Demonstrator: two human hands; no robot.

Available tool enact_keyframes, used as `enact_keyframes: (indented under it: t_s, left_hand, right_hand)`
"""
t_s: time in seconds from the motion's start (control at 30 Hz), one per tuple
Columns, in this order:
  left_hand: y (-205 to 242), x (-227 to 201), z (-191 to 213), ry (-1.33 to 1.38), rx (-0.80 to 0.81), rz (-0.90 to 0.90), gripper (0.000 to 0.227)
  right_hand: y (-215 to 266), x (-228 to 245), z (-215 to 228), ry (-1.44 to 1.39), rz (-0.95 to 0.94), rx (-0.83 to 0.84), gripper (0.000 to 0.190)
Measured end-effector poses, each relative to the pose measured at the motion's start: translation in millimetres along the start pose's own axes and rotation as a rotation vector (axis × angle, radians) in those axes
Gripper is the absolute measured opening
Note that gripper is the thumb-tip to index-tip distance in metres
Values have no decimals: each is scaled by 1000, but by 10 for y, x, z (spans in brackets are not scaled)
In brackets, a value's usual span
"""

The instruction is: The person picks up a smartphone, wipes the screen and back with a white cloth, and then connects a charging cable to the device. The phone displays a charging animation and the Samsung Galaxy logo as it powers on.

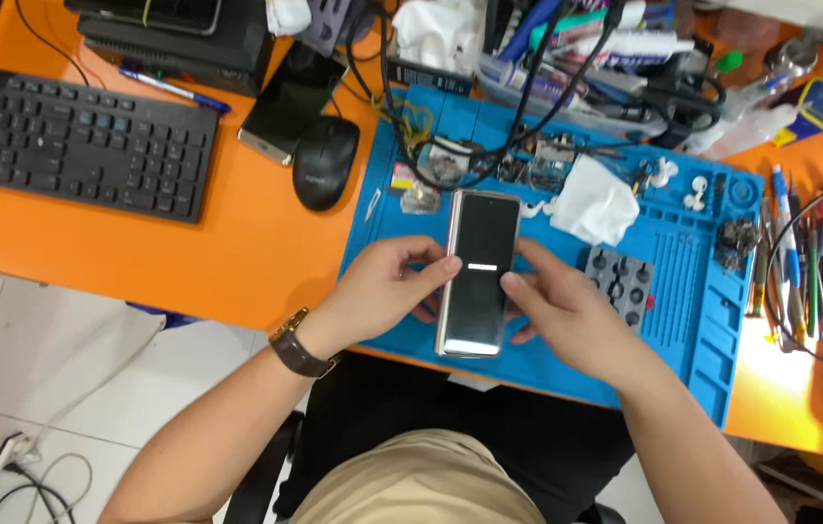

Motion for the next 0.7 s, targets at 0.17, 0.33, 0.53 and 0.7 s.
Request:
enact_keyframes:
  t_s: [0.17,0.33,0.53,0.7]
  left_hand:
    - [123,172,-34,-61,-47,86,33]
    - [95,31,-66,-743,-65,60,43]
    - [213,-25,-85,-1342,-173,94,64]
    - [659,94,-82,-1330,-213,-102,50]
  right_hand:
    - [263,-34,-128,452,-102,-49,48]
    - [923,-212,-155,317,142,-438,35]
    - [1793,-1060,-486,84,-82,-649,32]
    - [2140,-1605,-861,-43,-265,-647,32]
Point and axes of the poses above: each hand's wrist, its own y-axis away from the middle knuckle, its own z-axis out of the back of the hand, x = y × z, the point moved 10 cm from there along -y, towards the middle knuckle, and after that the axes turned 11 degrees about x, right-handed, at the moved point
